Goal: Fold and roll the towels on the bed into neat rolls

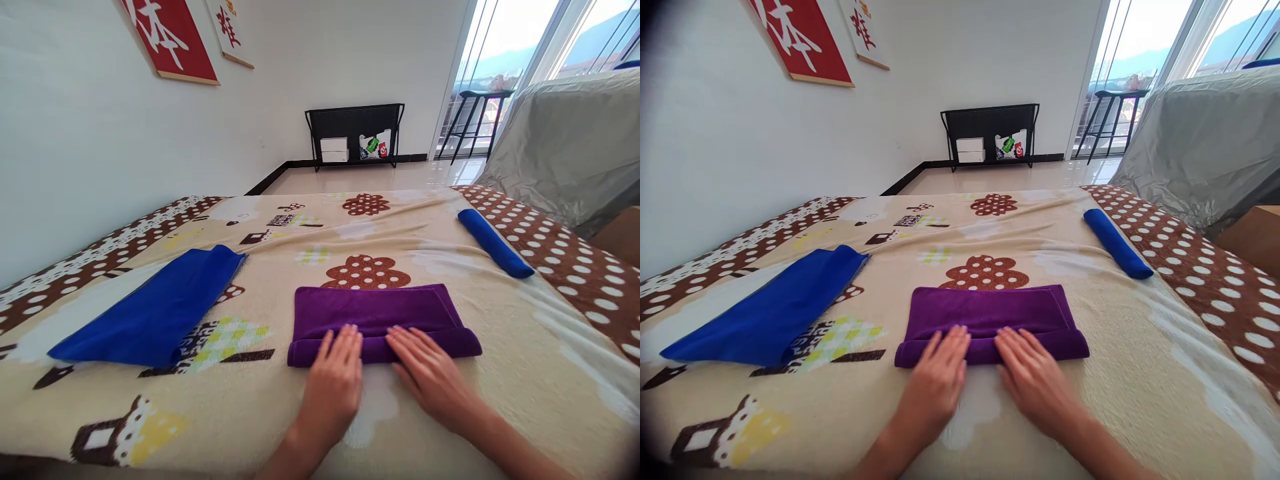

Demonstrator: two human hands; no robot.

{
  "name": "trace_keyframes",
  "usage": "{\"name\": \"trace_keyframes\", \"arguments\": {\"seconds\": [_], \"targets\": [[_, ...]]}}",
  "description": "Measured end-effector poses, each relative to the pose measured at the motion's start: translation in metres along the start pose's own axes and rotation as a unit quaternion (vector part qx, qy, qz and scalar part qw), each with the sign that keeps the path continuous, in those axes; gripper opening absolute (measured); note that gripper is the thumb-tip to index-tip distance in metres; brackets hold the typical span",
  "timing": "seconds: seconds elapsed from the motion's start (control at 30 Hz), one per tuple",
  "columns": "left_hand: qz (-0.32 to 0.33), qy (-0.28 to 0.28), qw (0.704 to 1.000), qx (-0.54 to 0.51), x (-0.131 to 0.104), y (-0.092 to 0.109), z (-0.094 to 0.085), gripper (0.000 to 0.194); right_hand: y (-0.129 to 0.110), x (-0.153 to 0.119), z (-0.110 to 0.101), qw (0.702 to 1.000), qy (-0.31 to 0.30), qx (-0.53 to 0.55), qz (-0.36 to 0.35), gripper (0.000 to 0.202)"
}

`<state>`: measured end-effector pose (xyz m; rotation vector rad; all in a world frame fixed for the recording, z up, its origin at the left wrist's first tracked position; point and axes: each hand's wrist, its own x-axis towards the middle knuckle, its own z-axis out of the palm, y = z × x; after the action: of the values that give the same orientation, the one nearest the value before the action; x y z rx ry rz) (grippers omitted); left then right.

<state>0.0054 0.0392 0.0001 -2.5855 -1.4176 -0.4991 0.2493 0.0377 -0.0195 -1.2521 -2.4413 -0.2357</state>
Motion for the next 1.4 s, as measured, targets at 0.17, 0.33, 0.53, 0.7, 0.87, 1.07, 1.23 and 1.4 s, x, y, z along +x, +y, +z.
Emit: {"name": "trace_keyframes", "arguments": {"seconds": [0.17, 0.33, 0.53, 0.7, 0.87, 1.07, 1.23, 1.4], "targets": [[-0.056, -0.074, 0.996, -0.006, 0.011, -0.025, 0.009, 0.049, 0.03, 0.002, 0.011, 0.997, -0.034, -0.005, 0.068, 0.05], [-0.151, -0.107, 0.982, 0.044, -0.006, -0.069, -0.002, 0.049, 0.078, -0.026, 0.009, 0.987, -0.052, -0.035, 0.146, 0.054], [-0.108, -0.137, 0.985, 0.012, 0.046, -0.008, 0.007, 0.053, 0.022, 0.037, 0.007, 0.989, -0.103, 0.065, 0.084, 0.049], [-0.062, -0.191, 0.979, -0.04, 0.068, -0.046, 0.023, 0.055, 0.045, 0.056, 0.013, 0.981, -0.141, 0.11, 0.072, 0.053], [-0.149, -0.195, 0.969, -0.026, 0.041, -0.128, 0.025, 0.055, 0.111, 0.019, 0.012, 0.962, -0.164, 0.111, 0.188, 0.061], [-0.187, -0.144, 0.971, -0.033, 0.032, -0.138, 0.034, 0.054, 0.122, 0.008, 0.022, 0.963, -0.144, 0.123, 0.195, 0.06], [-0.197, -0.08, 0.976, -0.036, 0.04, -0.139, 0.032, 0.048, 0.118, 0.013, 0.019, 0.977, -0.073, 0.101, 0.173, 0.054], [-0.163, 0.038, 0.986, -0.012, 0.004, -0.113, -0.003, 0.039, 0.095, -0.024, -0.001, 0.989, 0.046, 0.057, 0.132, 0.041]]}}
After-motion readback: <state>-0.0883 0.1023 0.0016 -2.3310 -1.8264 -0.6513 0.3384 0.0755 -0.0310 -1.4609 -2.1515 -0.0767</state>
